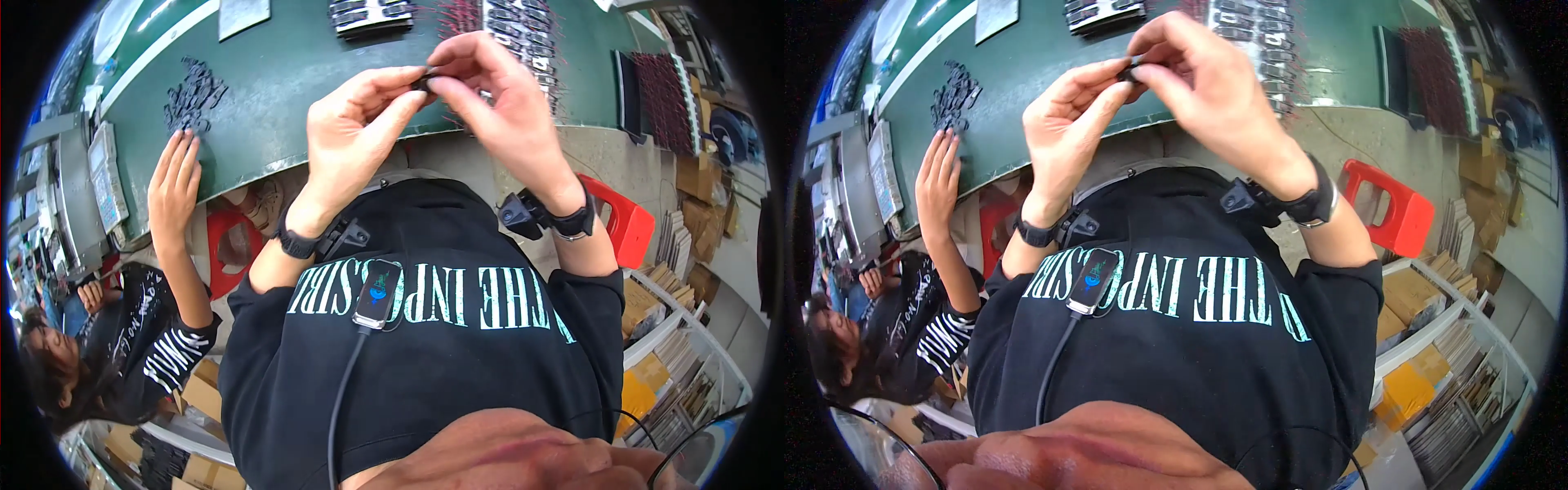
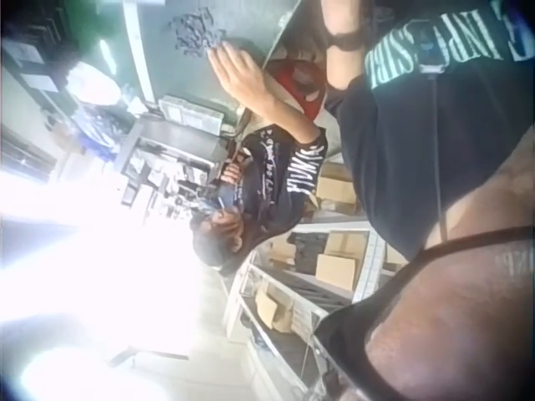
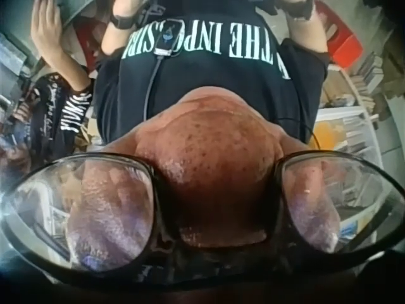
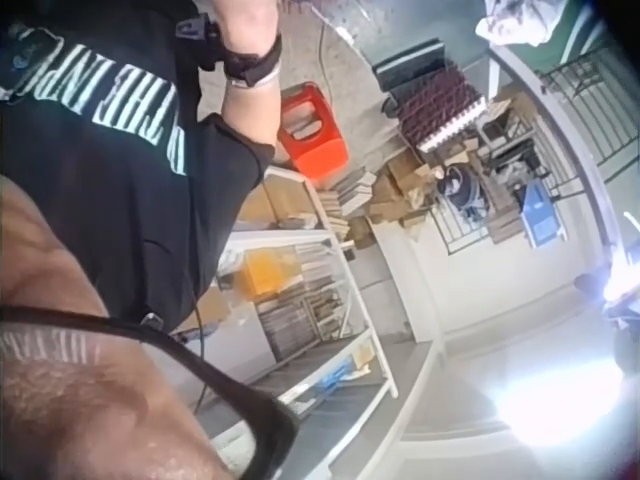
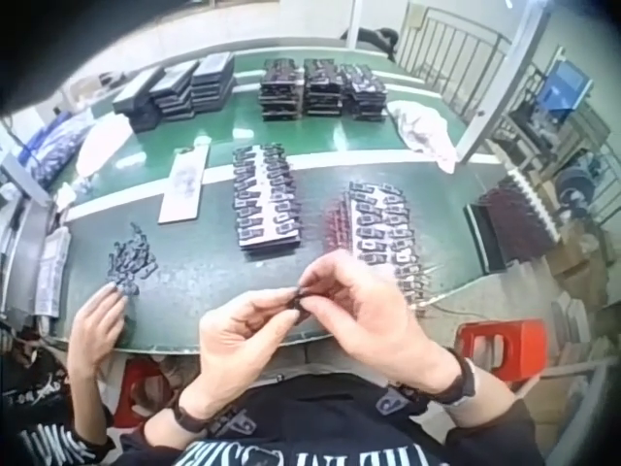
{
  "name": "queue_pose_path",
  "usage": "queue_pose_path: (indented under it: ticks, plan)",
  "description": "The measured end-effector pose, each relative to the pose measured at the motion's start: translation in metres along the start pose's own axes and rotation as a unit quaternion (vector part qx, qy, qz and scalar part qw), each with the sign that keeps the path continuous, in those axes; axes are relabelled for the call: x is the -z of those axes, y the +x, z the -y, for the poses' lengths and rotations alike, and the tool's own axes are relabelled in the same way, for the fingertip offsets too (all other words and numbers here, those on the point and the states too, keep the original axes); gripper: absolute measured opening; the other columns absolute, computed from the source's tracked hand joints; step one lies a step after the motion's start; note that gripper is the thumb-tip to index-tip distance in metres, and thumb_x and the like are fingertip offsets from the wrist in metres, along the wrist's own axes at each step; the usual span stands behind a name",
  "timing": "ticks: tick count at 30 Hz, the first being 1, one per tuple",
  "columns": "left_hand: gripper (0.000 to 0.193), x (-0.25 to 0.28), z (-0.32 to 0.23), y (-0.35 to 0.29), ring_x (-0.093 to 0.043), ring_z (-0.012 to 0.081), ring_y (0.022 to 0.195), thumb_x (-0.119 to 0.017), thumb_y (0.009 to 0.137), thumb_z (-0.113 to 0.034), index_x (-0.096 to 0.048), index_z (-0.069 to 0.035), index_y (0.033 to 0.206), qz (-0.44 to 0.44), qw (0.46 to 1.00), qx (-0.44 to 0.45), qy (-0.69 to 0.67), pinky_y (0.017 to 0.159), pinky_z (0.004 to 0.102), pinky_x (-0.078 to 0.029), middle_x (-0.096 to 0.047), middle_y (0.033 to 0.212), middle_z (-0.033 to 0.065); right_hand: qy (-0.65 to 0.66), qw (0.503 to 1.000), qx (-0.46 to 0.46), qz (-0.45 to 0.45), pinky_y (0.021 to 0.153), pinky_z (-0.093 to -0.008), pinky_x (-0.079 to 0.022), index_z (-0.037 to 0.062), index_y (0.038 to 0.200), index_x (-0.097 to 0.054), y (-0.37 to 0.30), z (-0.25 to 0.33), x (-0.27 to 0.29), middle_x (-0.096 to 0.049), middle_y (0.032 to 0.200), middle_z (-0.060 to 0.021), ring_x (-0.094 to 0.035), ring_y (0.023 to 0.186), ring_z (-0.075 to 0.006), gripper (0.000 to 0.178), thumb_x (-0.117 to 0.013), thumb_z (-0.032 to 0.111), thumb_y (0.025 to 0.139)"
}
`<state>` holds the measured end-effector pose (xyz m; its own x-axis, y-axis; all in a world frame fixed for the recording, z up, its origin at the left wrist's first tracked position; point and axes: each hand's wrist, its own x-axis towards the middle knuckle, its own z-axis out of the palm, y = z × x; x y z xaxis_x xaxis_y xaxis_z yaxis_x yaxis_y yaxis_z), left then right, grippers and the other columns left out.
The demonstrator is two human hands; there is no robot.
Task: The person wipes their hands with a cloth, picks up a small black component, and joins it to a wire on a metal plate. They repeat this process, picking up components from a pile and attaching them to wires on the plate one at a time.
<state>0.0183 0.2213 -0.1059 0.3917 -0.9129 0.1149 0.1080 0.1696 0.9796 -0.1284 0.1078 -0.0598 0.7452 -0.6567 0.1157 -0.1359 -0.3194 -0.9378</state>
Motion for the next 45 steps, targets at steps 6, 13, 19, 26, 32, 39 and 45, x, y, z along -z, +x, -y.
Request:
queue_pose_path:
  ticks: [6,13,19,26,32,39,45]
  plan:
    - [0.02,-0.004,0.001,-0.009,-0.07,0.0148,0.094,-0.065,0.095,0.002,-0.065,0.005,0.115,0.011,0.999,0.038,-0.008,0.087,0.027,-0.056,-0.071,0.107,0.0107,-0.108,0.983,0.145,0.005,0.078,-0.0279,-0.053,0.0025,0.104,-0.065,-0.013,-0.002,0.008,-0.068,0.096,-0.006,-0.066,0.089,-0.014,0.014,-0.067,0.003,0.09]
    - [0.017,0.013,0.008,0.006,-0.071,0.019,0.091,-0.061,0.097,0.001,-0.062,0.006,0.113,-0.043,0.999,-0.019,0.001,0.081,0.0272,-0.057,-0.071,0.104,0.0136,-0.097,0.94,0.023,-0.327,0.081,-0.0276,-0.052,0.002,0.115,-0.067,-0.044,-0.026,0.124,-0.07,0.099,-0.01,-0.066,0.092,-0.0153,0.022,-0.065,0.013,0.096]
    - [0.018,0.035,0.04,0.01,-0.072,0.0203,0.088,-0.058,0.099,-0.001,-0.06,0.006,0.115,-0.17,0.984,-0.003,0.053,0.075,0.0274,-0.058,-0.071,0.104,0.0168,-0.471,0.787,-0.139,-0.374,0.099,-0.042,-0.047,0.0033,0.142,-0.05,-0.074,-0.172,0.246,-0.063,0.123,-0.0218,-0.061,0.112,-0.0336,0.084,-0.074,0.056,0.081]
    - [0.019,0.036,0.049,0.01,-0.072,0.0193,0.087,-0.058,0.099,-0.002,-0.059,0.005,0.116,-0.193,0.978,-0.011,0.079,0.072,0.0263,-0.058,-0.071,0.105,0.0171,-0.511,0.769,-0.207,-0.325,0.107,-0.0455,-0.041,0.0001,0.146,-0.045,-0.044,-0.198,0.27,-0.059,0.132,-0.0257,-0.054,0.124,-0.0385,0.102,-0.074,0.066,0.074]
    - [0.018,0.034,0.05,0.008,-0.072,0.0174,0.084,-0.059,0.099,-0.002,-0.059,0.005,0.115,-0.192,0.977,-0.02,0.092,0.071,0.0251,-0.058,-0.071,0.104,0.0168,-0.5,0.78,-0.161,-0.341,0.106,-0.0456,-0.042,-0.0002,0.144,-0.045,-0.044,-0.201,0.268,-0.058,0.132,-0.0261,-0.054,0.123,-0.0393,0.098,-0.074,0.063,0.075]
    - [0.018,0.032,0.049,0.01,-0.071,0.0164,0.083,-0.06,0.099,-0.002,-0.059,0.005,0.115,-0.179,0.979,-0.014,0.096,0.07,0.0244,-0.057,-0.071,0.105,0.0165,-0.501,0.771,-0.145,-0.365,0.105,-0.0457,-0.043,0.0009,0.142,-0.047,-0.046,-0.197,0.261,-0.058,0.132,-0.0261,-0.056,0.121,-0.0396,0.095,-0.075,0.062,0.075]
    - [0.019,0.034,0.051,0.008,-0.071,0.0159,0.083,-0.061,0.099,-0.003,-0.059,0.005,0.115,-0.181,0.98,-0.018,0.087,0.07,0.0241,-0.057,-0.071,0.105,0.0157,-0.515,0.768,-0.132,-0.357,0.105,-0.0457,-0.043,0.0021,0.144,-0.045,-0.044,-0.199,0.267,-0.059,0.131,-0.0256,-0.057,0.12,-0.0393,0.097,-0.076,0.062,0.075]
